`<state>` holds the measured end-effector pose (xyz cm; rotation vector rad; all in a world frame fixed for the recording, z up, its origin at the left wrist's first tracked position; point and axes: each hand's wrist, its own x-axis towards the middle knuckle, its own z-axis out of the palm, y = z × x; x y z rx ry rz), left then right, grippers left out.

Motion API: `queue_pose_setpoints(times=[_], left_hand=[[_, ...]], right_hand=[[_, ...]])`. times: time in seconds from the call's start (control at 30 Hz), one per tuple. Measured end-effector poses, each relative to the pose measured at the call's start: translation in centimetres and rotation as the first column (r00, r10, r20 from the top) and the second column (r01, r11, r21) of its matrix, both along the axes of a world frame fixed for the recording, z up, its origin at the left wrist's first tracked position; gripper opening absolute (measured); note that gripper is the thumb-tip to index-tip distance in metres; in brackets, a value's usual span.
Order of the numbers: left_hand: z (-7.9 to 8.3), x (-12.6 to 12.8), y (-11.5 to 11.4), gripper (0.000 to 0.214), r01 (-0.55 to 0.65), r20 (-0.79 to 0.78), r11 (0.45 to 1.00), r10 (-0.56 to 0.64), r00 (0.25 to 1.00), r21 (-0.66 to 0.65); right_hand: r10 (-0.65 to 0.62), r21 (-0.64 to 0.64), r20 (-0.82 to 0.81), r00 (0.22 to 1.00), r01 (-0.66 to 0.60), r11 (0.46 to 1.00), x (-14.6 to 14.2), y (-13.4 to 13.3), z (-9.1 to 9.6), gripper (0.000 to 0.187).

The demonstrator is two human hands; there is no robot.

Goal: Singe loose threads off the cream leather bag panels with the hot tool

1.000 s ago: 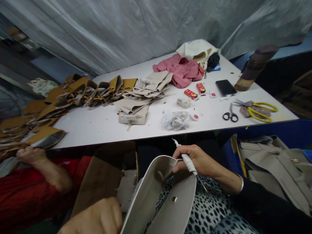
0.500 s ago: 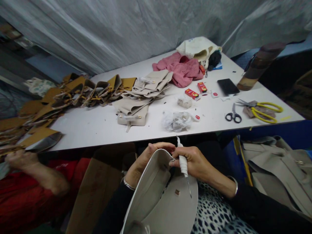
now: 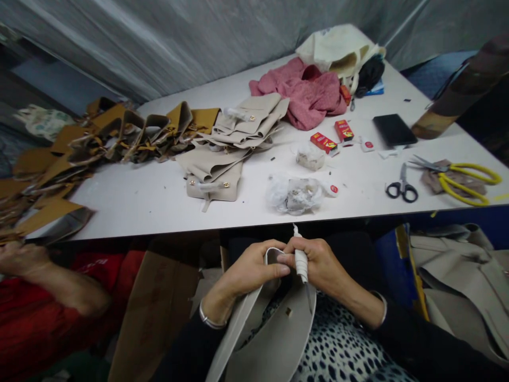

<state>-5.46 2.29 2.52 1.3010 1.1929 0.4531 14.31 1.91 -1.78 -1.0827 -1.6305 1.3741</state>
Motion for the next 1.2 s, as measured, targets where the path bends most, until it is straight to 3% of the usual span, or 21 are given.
queue_pose_setpoints(times=[0.1,0.23,0.33,0.47,0.6,0.7,0.8,0.9,1.03,1.2], left_hand=[[-0.8,1.0,0.0,0.032,-0.1,0.055,0.995,0.1,0.993,0.004],[-1.8,0.7,-0.2,0.027,-0.258,0.139,0.961,0.27,0.953,-0.099],[-2.5,0.4,-0.2,0.027,-0.343,0.11,0.929,0.358,0.927,-0.137],[-3.2,0.9,-0.2,0.026,-0.363,0.067,0.926,0.371,0.926,-0.108],[-3.9,1.9,-0.1,0.027,-0.412,0.07,0.906,0.419,0.905,-0.101],[-4.3,2.4,0.1,0.028,-0.452,0.081,0.881,0.465,0.882,-0.138],[-4.4,2.8,0.5,0.027,-0.427,0.072,0.893,0.44,0.895,-0.144],[-4.0,3.3,0.8,0.022,-0.351,0.026,0.934,0.353,0.935,-0.071],[-3.5,3.6,1.2,0.018,-0.279,-0.043,0.96,0.278,0.96,-0.014],[-3.7,3.6,1.4,0.015,-0.26,-0.061,0.964,0.257,0.964,-0.052]], right_hand=[[0.02,0.015,-0.005,1.0,-0.02,1.0,0.6,0.5,0.3,0.029],[0.016,0.131,-0.031,0.999,-0.012,0.991,2.3,1.5,0.3,0.024],[-0.085,0.156,-0.022,0.996,0.087,0.984,4.2,2.6,-0.2,0.03],[-0.264,0.234,0.097,0.96,0.236,0.943,6.3,4.9,-0.7,0.046],[-0.423,0.279,0.167,0.891,0.369,0.886,6.7,6.9,-0.6,0.032],[-0.467,0.264,0.171,0.868,0.417,0.87,6.1,7.7,-0.7,0.025],[-0.507,0.346,0.068,0.86,0.456,0.82,5.5,8.1,-1.3,0.023],[-0.509,0.421,0.019,0.861,0.455,0.785,5.3,8.6,-1.8,0.022],[-0.458,0.434,0.075,0.886,0.385,0.815,5.4,9.2,-2.2,0.024],[-0.429,0.467,0.151,0.891,0.318,0.825,5.3,9.7,-2.5,0.028]])
